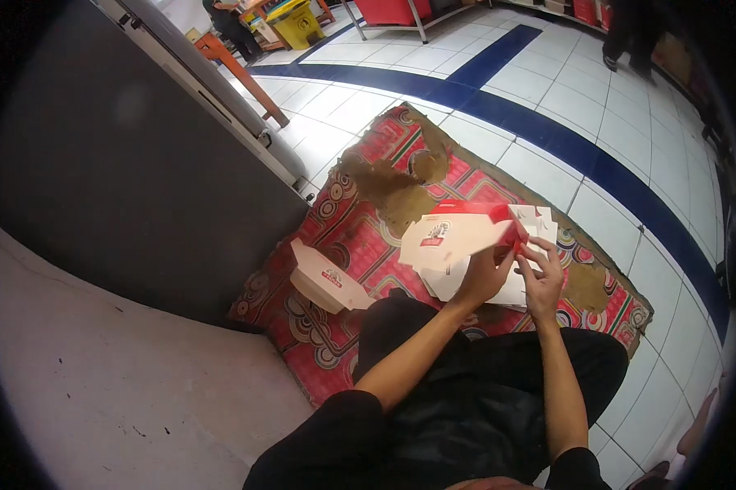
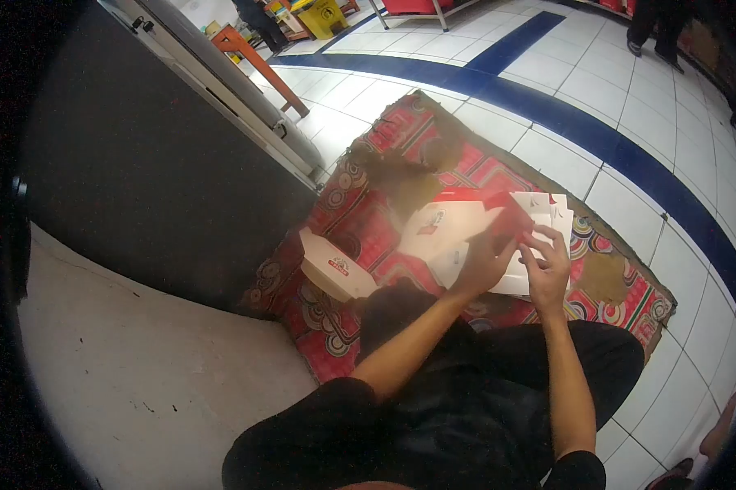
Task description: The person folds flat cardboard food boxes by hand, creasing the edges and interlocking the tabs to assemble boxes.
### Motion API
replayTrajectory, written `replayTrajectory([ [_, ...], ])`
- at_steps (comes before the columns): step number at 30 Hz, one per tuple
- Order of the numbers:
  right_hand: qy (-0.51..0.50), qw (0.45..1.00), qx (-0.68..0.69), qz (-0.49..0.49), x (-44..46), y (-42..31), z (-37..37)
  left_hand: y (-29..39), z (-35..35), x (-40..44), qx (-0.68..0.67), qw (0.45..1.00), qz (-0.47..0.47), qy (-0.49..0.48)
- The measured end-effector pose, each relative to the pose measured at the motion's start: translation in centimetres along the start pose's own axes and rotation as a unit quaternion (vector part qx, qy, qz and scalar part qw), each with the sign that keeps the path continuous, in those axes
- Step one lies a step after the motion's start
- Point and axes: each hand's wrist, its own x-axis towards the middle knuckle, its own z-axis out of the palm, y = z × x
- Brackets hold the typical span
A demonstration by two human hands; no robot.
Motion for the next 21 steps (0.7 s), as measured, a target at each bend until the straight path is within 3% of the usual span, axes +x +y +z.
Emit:
replayTrajectory([
  [1,0.019,0.999,0.046,0.02,-0.1,0.7,0.3,-0.9,-0.7,-0.3,0.243,0.956,0.161,-0.025],
  [4,-0.036,0.986,0.13,0.096,0.6,0.8,-0.4,-0.8,-0.6,0.8,0.21,0.95,0.224,-0.062],
  [6,-0.09,0.987,0.082,0.101,1.1,2.4,-2.2,1.8,-0.8,1.5,0.043,0.996,0.049,-0.054],
  [8,-0.064,0.996,-0.046,0.043,1.7,2.5,-3.1,2.2,-1.5,1.9,0.062,0.995,0.054,-0.048],
  [10,-0.033,0.998,-0.007,0.046,2.1,1.3,-3.1,2.7,-2.2,1.8,0.17,0.972,0.096,-0.13],
  [12,-0.051,0.991,-0.124,-0.025,2.4,-0.5,-3.3,3.7,-2.0,1.4,0.164,0.968,0.03,-0.188],
  [13,-0.078,0.969,-0.213,-0.093,2.6,1.0,-4.0,3.1,-1.8,1.3,0.196,0.957,0.062,-0.204],
  [14,-0.077,0.969,-0.214,-0.093,2.4,1.4,-4.0,2.7,-1.6,1.1,0.227,0.944,0.093,-0.218],
  [16,-0.061,0.981,-0.187,-0.004,2.0,1.6,-3.8,2.8,-1.6,0.9,0.238,0.939,0.088,-0.232],
  [17,-0.099,0.981,-0.162,0.041,2.3,2.2,-4.4,2.8,-1.6,0.9,0.248,0.933,0.083,-0.246],
  [18,-0.099,0.981,-0.162,0.042,2.4,3.7,-5.1,2.7,-1.8,1.0,0.248,0.933,0.082,-0.246],
  [20,-0.075,0.984,-0.06,0.148,2.6,7.5,-6.1,2.4,-2.4,1.5,0.217,0.946,0.007,-0.243],
  [21,-0.076,0.984,-0.06,0.149,2.8,7.9,-6.3,2.2,-2.5,1.7,0.216,0.946,0.007,-0.243],
])
